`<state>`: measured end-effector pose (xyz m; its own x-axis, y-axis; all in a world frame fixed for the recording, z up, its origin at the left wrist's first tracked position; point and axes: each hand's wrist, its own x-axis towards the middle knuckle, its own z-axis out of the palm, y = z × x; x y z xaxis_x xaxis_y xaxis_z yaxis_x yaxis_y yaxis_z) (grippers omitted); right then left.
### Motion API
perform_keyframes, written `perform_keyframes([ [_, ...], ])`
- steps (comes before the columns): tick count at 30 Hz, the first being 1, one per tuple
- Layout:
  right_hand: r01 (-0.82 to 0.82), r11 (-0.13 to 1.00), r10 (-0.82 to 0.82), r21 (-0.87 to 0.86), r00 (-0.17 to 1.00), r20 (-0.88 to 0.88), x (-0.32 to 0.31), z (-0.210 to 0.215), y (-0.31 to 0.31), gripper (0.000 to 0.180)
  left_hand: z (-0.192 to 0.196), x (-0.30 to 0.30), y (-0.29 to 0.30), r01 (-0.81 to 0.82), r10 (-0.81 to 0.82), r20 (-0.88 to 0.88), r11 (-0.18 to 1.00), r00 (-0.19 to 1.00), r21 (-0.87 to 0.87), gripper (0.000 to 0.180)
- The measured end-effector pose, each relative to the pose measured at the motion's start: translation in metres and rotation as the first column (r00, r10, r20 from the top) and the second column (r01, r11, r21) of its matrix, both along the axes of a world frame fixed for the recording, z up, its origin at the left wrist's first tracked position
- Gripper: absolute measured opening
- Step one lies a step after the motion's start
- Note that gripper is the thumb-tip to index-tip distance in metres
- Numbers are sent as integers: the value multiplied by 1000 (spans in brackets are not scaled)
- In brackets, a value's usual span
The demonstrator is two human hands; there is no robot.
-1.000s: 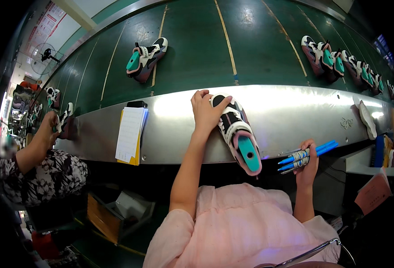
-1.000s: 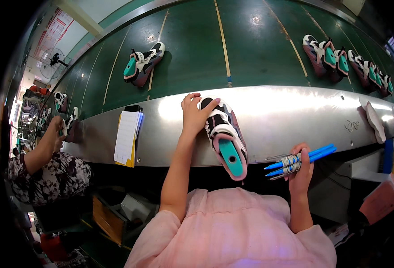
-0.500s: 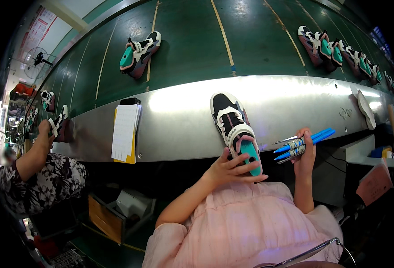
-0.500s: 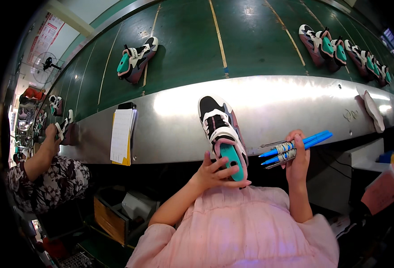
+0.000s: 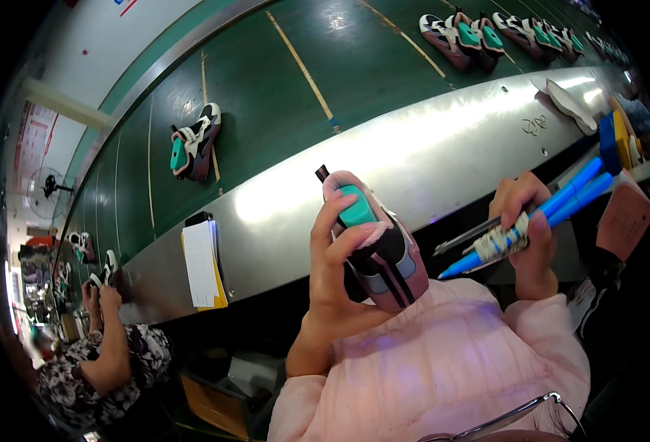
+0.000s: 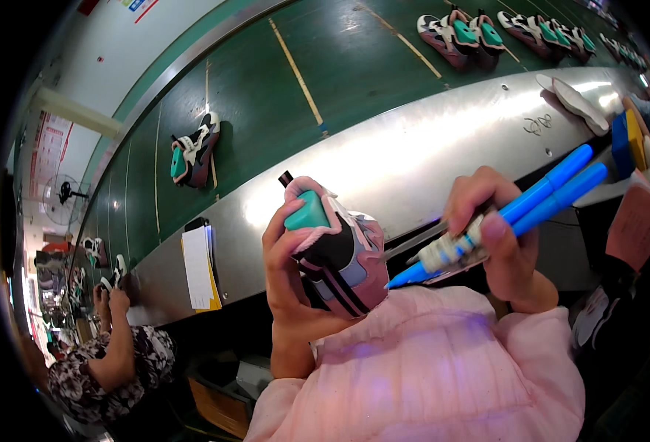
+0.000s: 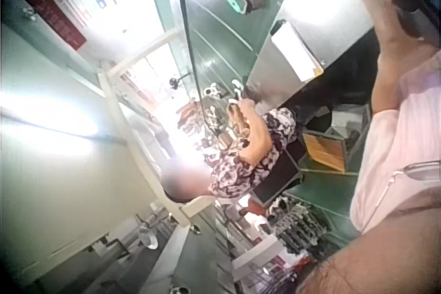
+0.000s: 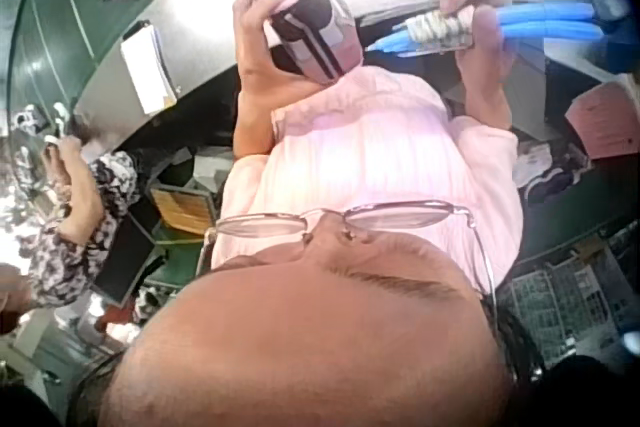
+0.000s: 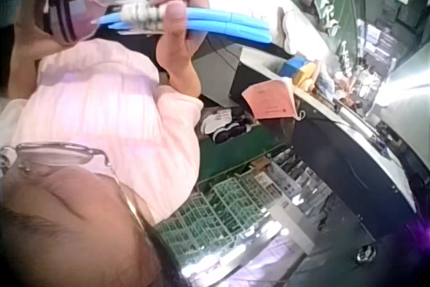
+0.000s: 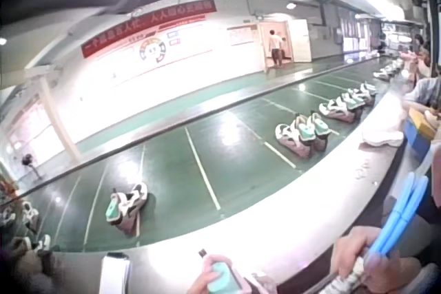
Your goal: The person picks up shoes from a moving conveyor belt and uses a pair of blue-handled pliers to trim excess material from the shoe's sole. The person handles the shoes one at a time, performing the trimming action before placing the finished shoe back onto the belt.
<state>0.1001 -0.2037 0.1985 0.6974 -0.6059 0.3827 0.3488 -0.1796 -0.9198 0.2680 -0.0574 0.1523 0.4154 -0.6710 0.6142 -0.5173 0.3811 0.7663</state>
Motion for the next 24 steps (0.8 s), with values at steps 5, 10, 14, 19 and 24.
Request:
perform_keyframes([
  [5, -199, 980, 199, 8, 980, 14, 3, 16, 15, 28, 3, -5, -1, -42, 40, 40, 997, 998, 57, 88],
  [10, -284, 959, 284, -22, 959, 9, 11, 12, 17, 22, 1, -3, 3, -47, 45, 24, 997, 999, 56, 90],
  [14, -283, 958, 283, -56, 959, -4, 14, 12, 20, 21, 2, -3, 6, -35, 35, -5, 998, 999, 53, 90],
  [19, -287, 957, 286, -36, 958, -18, 15, 11, 24, 22, -1, -4, 9, -40, 41, -24, 999, 999, 32, 90],
  [24, -287, 956, 284, -52, 957, -63, 15, 13, 26, 24, -3, -1, 12, -38, 39, -44, 999, 998, 21, 90],
])
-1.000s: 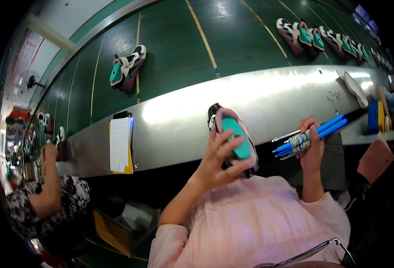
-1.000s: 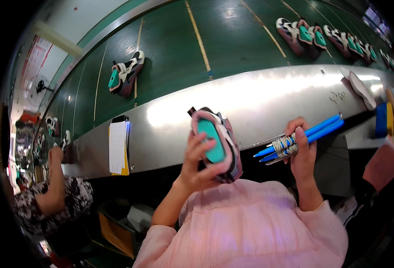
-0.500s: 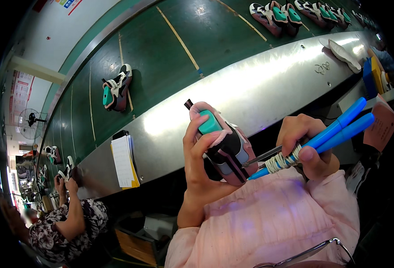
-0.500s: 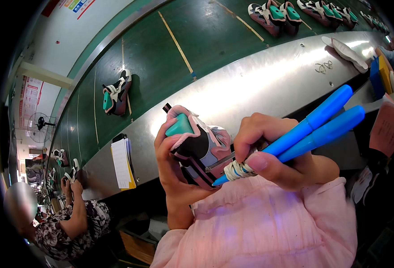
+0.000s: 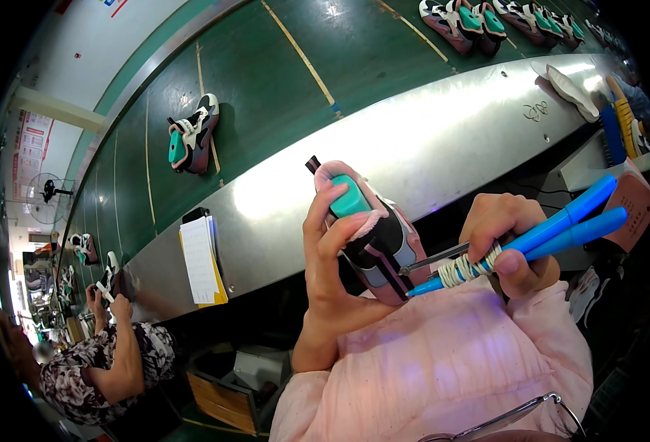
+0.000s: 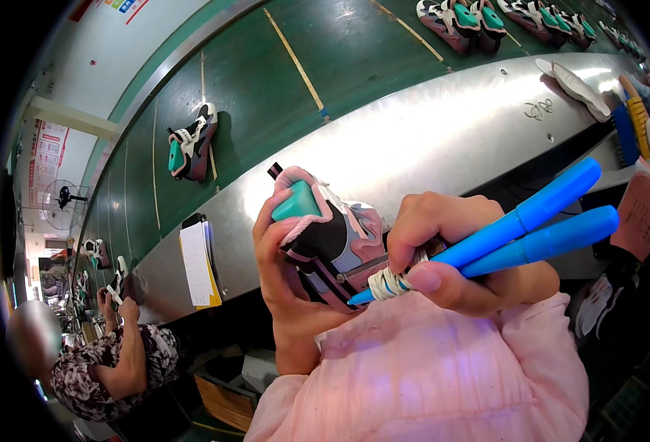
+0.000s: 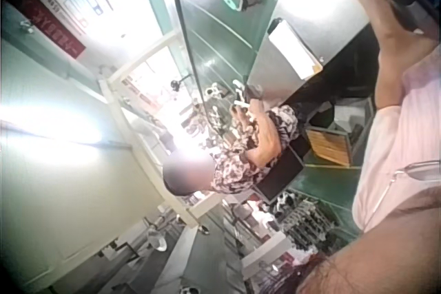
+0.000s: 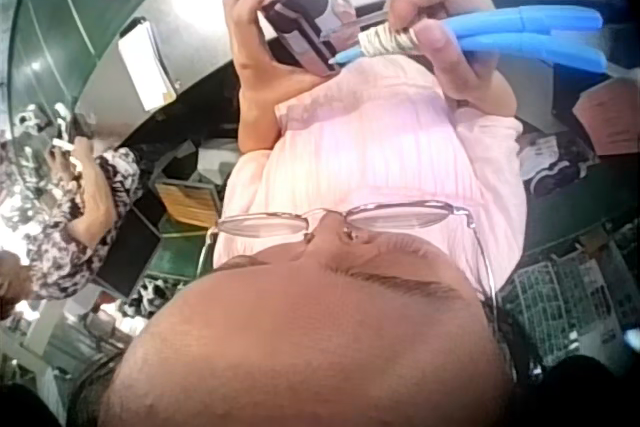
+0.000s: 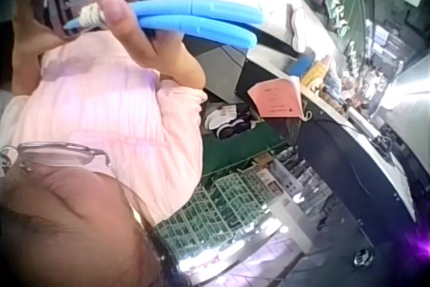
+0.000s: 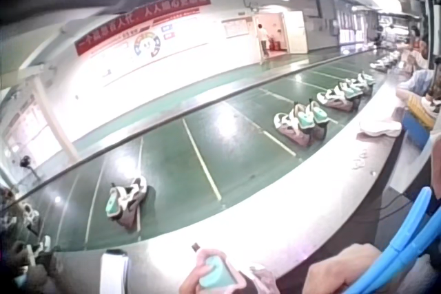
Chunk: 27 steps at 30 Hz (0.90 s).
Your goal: The person picks up shoes from a moving conveyor belt and uses a pair of blue-handled pliers to trim excess material from the shoe's sole. The person handles the shoes one at a time, performing the trimming action before placing the finished shoe back onto the belt.
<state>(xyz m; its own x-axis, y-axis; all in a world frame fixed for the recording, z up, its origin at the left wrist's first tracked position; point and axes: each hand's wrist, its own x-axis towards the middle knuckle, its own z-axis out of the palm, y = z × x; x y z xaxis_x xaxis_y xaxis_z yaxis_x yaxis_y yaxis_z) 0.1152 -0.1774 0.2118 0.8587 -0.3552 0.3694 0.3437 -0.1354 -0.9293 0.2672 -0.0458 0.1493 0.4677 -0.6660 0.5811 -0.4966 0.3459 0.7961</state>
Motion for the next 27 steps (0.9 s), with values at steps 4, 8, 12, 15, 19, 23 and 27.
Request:
perform_keyframes([
  [4, 0, 1000, 1, -30, 1000, 28, 2, -1, 2, 25, 0, 1, 2, -1, 1, -3, 1000, 1000, -6, 90],
  [8, 117, 990, -118, -73, 993, -1, 9, 6, 11, 38, -2, 3, 5, 2, -2, 23, 1000, 1000, 4, 90],
  [12, -3, 916, 35, -402, 997, 72, 17, 18, 2, 37, 4, 6, 8, -25, 23, 78, 999, 997, 22, 91],
  [15, -103, 749, 149, -654, 989, 14, 16, 38, -2, 21, 4, 5, 8, -4, 4, 78, 1000, 997, 9, 90],
  [19, 6, 729, 110, -684, 986, 125, 19, 35, 10, 21, 3, 7, 9, -17, 16, 86, 1000, 996, 4, 89],
  [23, 63, 691, 118, -720, 973, 198, 20, 25, 13, 27, 6, 9, 9, -16, 16, 91, 1000, 996, 5, 89],
  [27, 81, 720, 122, -689, 963, 241, 20, 23, 13, 24, 7, 10, 10, -11, 9, 87, 1000, 996, 23, 87],
])
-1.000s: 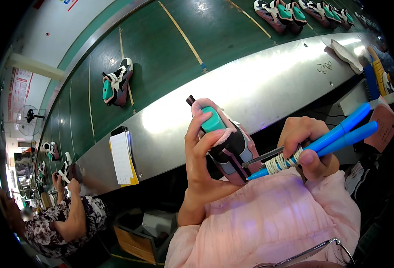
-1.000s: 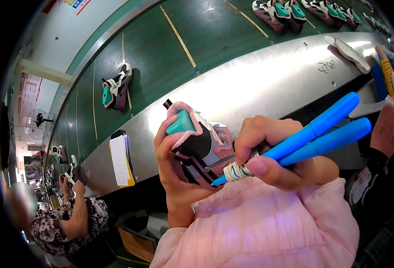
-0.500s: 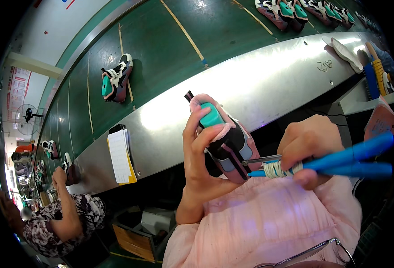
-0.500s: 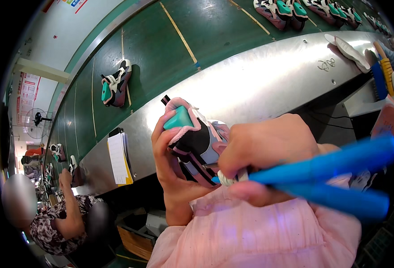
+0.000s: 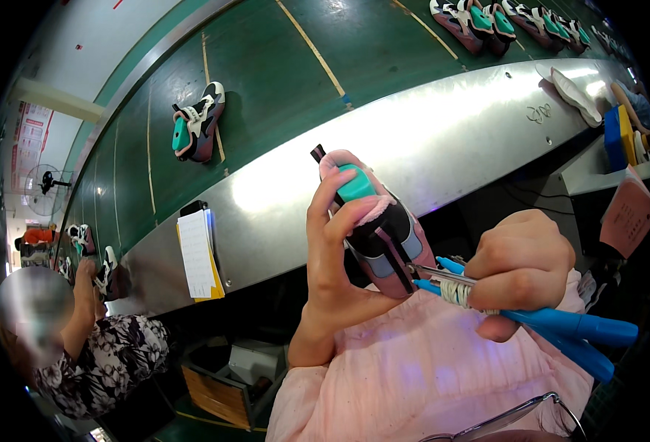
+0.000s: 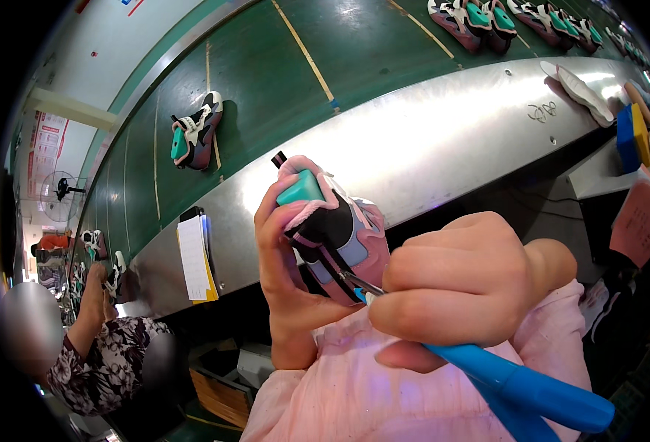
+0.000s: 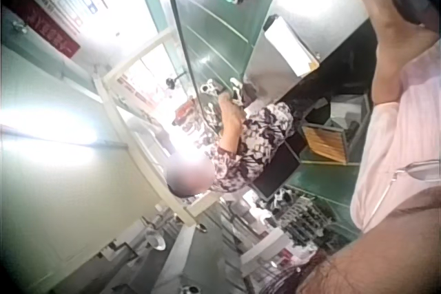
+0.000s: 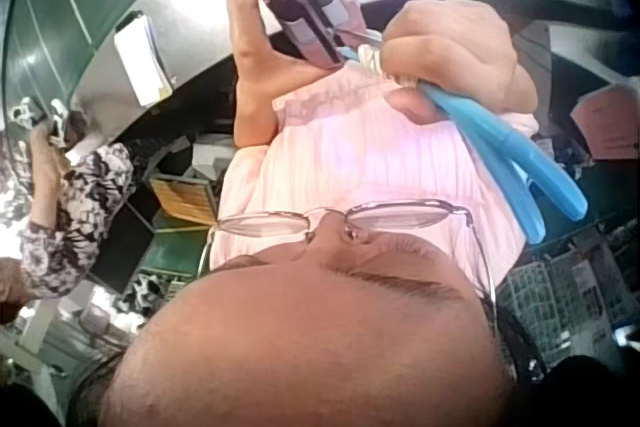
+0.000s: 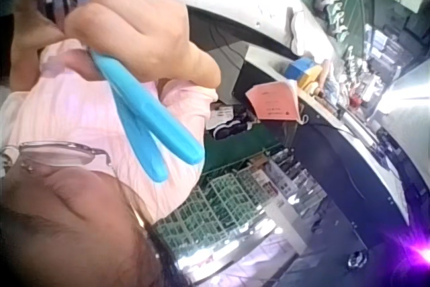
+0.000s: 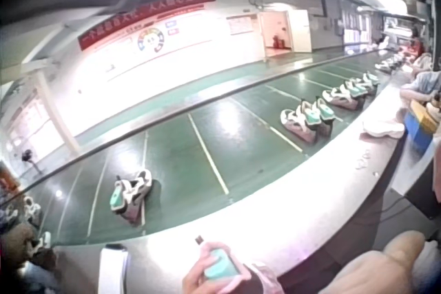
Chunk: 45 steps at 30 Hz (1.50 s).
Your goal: The person picks up shoes from a moving conveyor belt and uses a pair of blue-handled pliers to trim excess material from the shoe's sole. The person handles the shoes one at a time, performing the trimming action before placing the finished shoe back onto the belt.
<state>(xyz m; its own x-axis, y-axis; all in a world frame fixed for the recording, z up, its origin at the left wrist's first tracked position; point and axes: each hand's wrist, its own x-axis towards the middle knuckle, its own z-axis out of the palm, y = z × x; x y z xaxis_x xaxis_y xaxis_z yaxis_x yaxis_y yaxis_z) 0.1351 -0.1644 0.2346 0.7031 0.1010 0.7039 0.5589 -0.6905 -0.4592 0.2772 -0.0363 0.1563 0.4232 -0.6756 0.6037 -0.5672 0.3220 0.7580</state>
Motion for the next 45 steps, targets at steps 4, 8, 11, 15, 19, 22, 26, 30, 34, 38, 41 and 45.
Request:
perform_keyframes([
  [4, -25, 970, -1, 241, 994, 106, -16, -19, -16, 35, 0, 0, 6, -18, 17, 23, 1000, 1000, 25, 83],
  [8, 298, 580, -479, 758, 878, 22, -23, -69, -23, 42, -36, -3, 18, 82, -76, 97, 995, 992, -55, 68],
  [11, 390, 404, -580, 827, 808, -98, -12, -115, -44, 33, -86, -3, 24, 113, -64, 467, 991, 882, -78, 39],
  [15, 383, 129, -516, 914, 813, -268, 4, -163, -56, 24, -148, 11, 36, 89, -78, 746, 996, 662, 25, 48],
  [19, 408, 84, -525, 909, 793, -308, 18, -174, -73, 23, -115, 47, 2, 114, -155, 655, 988, 740, 105, 46],
  [22, 371, 41, -528, 928, 796, -295, 31, -177, -79, 24, -99, 94, -33, 115, -202, 565, 976, 800, 186, 57],
  [26, 329, -25, -488, 944, 820, -298, 37, -188, -79, 24, -74, 149, -88, 70, -137, 310, 974, 941, 217, 67],
  [30, 256, -65, -511, 964, 822, -253, 35, -183, -81, 25, -64, 225, -91, -408, 394, 507, 908, 766, -89, 81],
  [34, 310, -20, -438, 950, 852, -287, 42, -193, -78, 25, -84, 354, -24, -926, 806, 492, 377, 330, 3, 95],
  [38, 315, -31, -434, 948, 851, -297, 39, -194, -80, 25, -95, 388, -15, -673, 646, 266, 534, 715, 511, 77],
  [41, 370, -35, -427, 928, 834, -349, 37, -199, -82, 25, -88, 353, -31, -793, 672, 427, 459, 605, 401, 64],
  [45, 337, -32, -442, 941, 840, -316, 44, -199, -80, 25, -65, 321, -17, -751, 519, 543, 458, 660, 476, 60],
])
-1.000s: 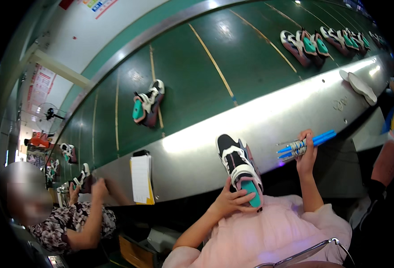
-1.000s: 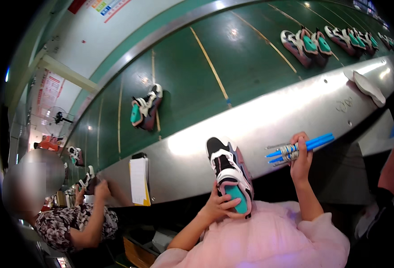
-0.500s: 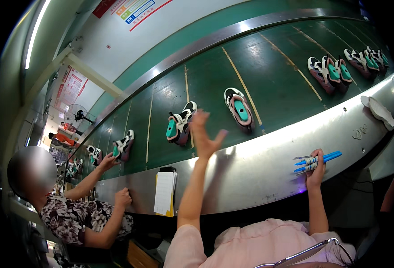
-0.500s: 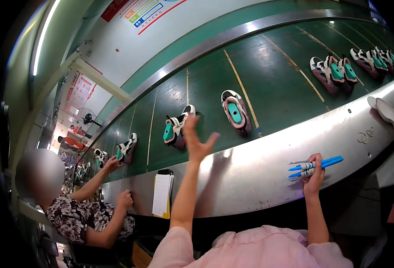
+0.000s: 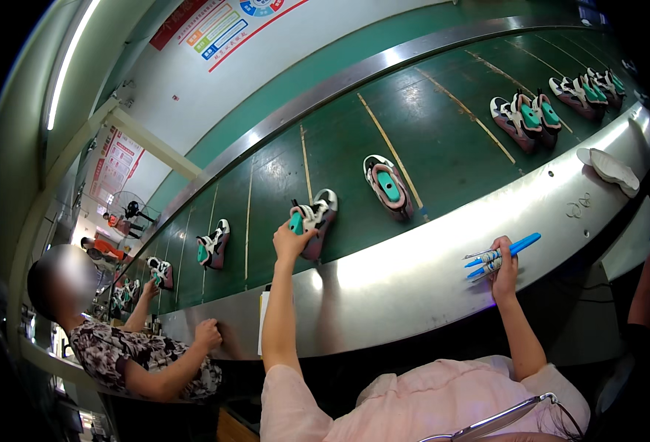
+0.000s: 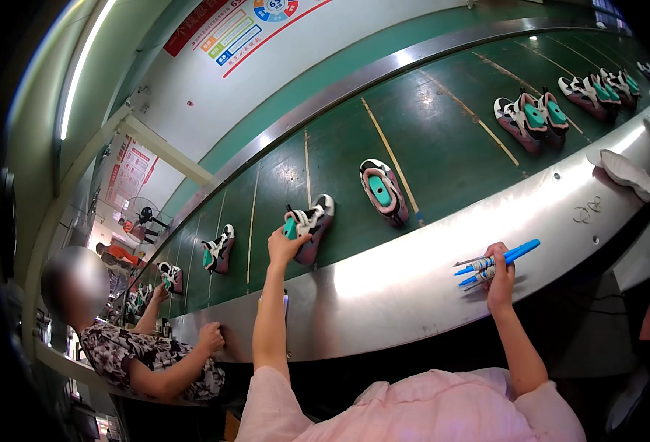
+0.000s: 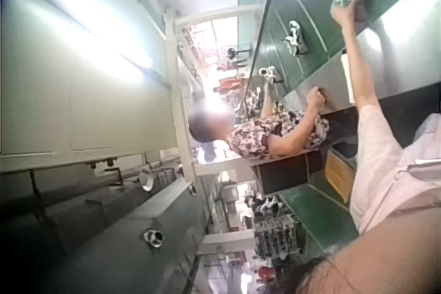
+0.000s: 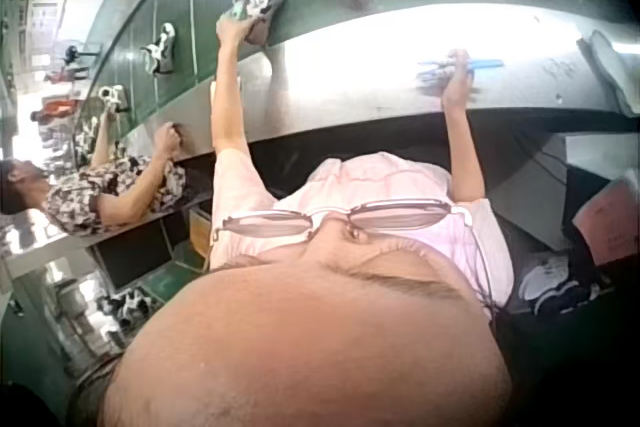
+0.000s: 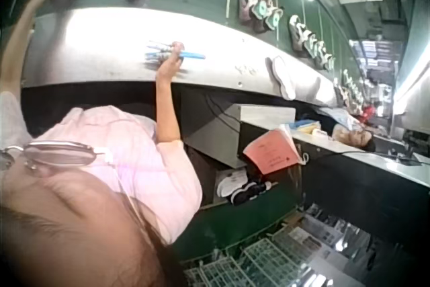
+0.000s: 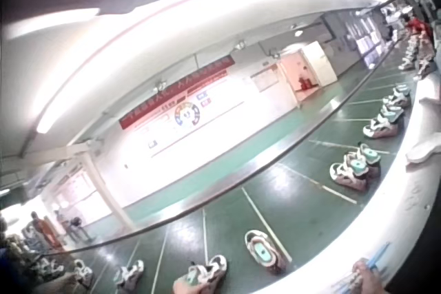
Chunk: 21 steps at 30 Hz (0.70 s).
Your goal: The person picks up shoes from a moving conveyor belt and uses a pair of blue-handled pliers to trim excess material from the shoe's sole. The person handles the shoes one at a time, performing the trimming action before placing the finished shoe back onto the belt.
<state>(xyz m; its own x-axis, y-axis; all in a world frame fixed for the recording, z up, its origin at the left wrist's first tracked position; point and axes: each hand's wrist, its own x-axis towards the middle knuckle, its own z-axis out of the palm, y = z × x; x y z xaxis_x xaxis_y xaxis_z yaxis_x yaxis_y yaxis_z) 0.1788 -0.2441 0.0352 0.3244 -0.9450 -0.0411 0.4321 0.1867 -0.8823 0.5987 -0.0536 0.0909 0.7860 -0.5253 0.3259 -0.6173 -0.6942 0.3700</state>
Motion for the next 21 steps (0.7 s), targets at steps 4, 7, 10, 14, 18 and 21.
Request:
perform_keyframes([
  [4, -7, 999, 6, -32, 1000, -29, -3, -1, -1, 26, 43, -88, 21, 224, -196, -190, 964, 962, 143, 60],
  [7, 34, 999, -35, -35, 999, -34, -1, -5, 0, 26, 36, -165, 42, 245, -234, -160, 968, 959, 53, 62],
  [10, 17, 999, -17, -28, 1000, -5, 0, -3, 4, 25, 18, -234, 47, 105, -97, -91, 991, 991, 87, 72],
  [14, 33, 998, -34, -44, 999, -30, 0, -1, 7, 24, 15, -275, 45, -9, 17, -125, 998, 992, 64, 81],
  [18, 22, 999, -22, -40, 1000, 3, 2, 0, 12, 23, 50, -289, 63, 147, -97, -303, 978, 948, 147, 74],
  [21, 60, 997, -59, -44, 998, 24, -1, -3, 8, 23, 103, -300, 79, 446, -462, -88, 882, 883, -153, 62],
])
